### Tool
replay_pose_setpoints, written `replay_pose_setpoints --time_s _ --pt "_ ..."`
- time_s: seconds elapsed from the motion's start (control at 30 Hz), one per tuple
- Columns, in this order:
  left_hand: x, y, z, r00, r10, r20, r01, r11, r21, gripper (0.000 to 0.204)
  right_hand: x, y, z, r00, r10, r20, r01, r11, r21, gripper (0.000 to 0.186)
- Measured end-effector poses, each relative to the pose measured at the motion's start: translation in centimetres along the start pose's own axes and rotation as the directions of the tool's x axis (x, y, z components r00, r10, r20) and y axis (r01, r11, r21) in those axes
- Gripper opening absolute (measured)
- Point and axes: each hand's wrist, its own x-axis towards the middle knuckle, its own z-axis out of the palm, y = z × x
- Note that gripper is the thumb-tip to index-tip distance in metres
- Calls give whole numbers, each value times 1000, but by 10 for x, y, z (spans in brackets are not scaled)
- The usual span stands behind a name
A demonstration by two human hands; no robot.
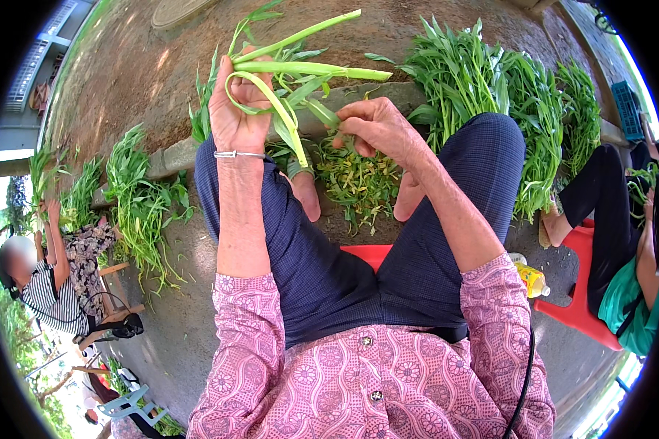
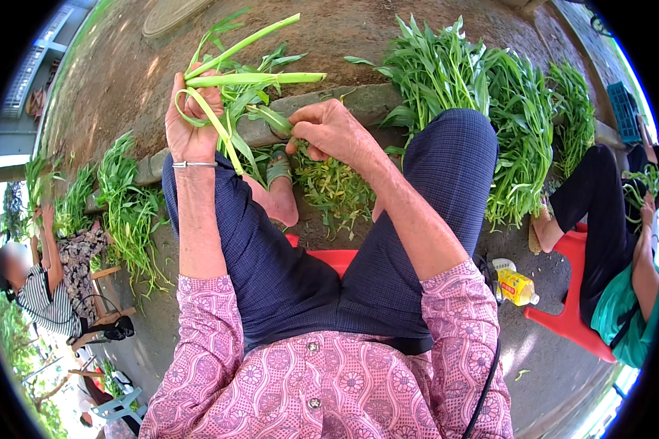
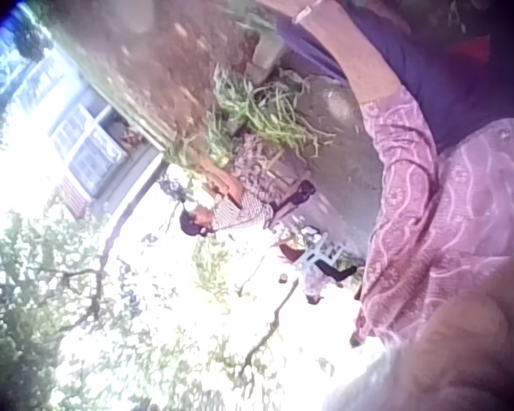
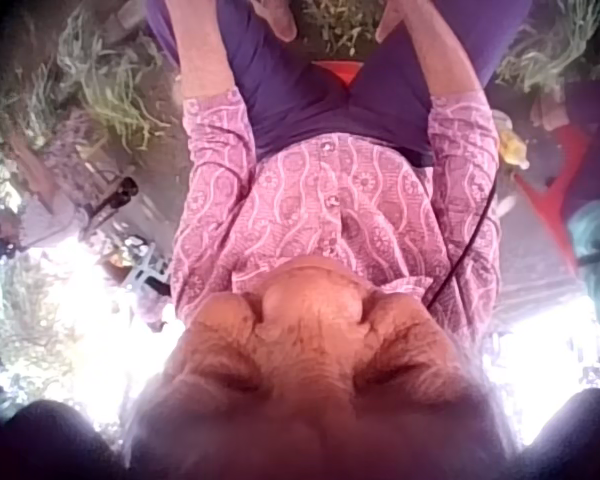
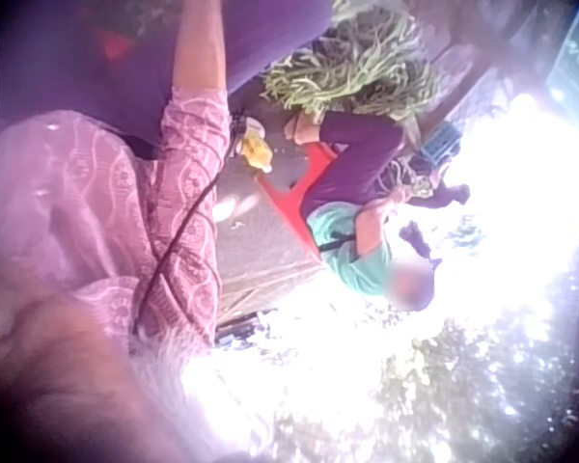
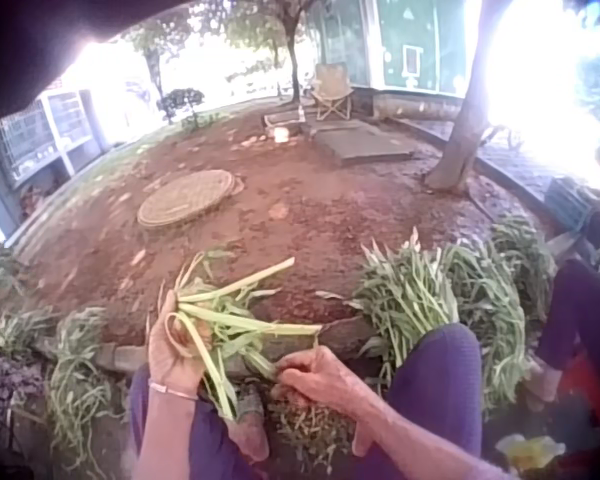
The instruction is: The person picks leaves and stems from bunches of green vegetables by hand, placing the prepared parts into a pile next to them and dropping waste onto the ground.
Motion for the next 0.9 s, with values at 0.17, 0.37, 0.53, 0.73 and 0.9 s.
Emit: replay_pose_setpoints --time_s 0.17,0.37,0.53,0.73,0.9 --pt "0 -1 0 999 -39 9 39 999 -35 28 1 -1 1 997 29 69 -23 996 -89 27" --pt "0 -4 0 998 -55 -23 54 998 -20 25 1 -1 1 999 27 24 -25 997 -70 27" --pt "1 -1 -3 998 -11 -57 14 998 62 22 6 7 -2 1000 -30 5 30 985 -170 29" --pt "-1 2 -4 998 21 -62 -15 994 106 23 1 4 -5 998 -36 -57 21 969 -246 27" --pt "-4 -3 2 992 102 -72 -80 962 261 21 7 14 -7 985 -89 -151 60 981 -185 26"
